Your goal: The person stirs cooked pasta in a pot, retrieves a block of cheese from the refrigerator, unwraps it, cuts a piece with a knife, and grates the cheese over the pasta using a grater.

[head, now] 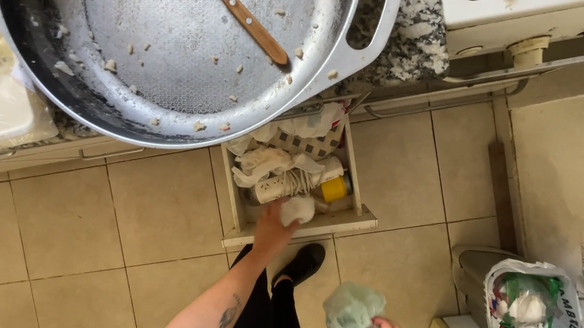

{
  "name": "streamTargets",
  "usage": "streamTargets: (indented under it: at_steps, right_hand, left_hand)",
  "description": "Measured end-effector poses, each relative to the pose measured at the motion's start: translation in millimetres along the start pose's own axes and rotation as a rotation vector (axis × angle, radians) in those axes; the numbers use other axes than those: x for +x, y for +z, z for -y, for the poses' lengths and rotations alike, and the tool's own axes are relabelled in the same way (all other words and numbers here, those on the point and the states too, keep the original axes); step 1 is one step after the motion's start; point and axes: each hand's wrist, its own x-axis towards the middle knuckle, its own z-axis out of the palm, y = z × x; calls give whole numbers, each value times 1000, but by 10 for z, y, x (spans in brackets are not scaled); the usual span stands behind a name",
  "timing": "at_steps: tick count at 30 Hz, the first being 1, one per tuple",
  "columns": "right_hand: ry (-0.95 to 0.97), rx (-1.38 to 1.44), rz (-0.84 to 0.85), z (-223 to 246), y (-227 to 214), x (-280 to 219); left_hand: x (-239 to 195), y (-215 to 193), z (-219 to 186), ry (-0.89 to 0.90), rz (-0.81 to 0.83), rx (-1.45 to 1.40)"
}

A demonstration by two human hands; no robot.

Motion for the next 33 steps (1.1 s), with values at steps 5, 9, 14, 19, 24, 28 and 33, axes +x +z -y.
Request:
streamTargets:
  at_steps: [5,9,14,19,24,28,33]
  right_hand:
    - [-291,82,20,1251,509,168]
    - [-449,32,186,2411,902,134]
    - [-626,-821,513,2044,1745,234]
    - [-543,-1160,650,1985,2152,212]
    - [-1042,-930,-120,2389,1835,49]
    - [-1207,-679,-47,2784,1770,-21]
    - [-819,-409,143,2925,1462,-234]
  left_hand:
    - [428,298,186,-11,244,214]
    - [9,-120,-19,-242,6,-583]
    - [32,130,1219,-623,277,-828]
    - [33,0,657,-833,-104,-1442]
    - [135,-238,430,-803,-153,-1397]
    - [796,-353,531,-739,-31,-1425]
    - [1327,-646,501,-419,-113,-990]
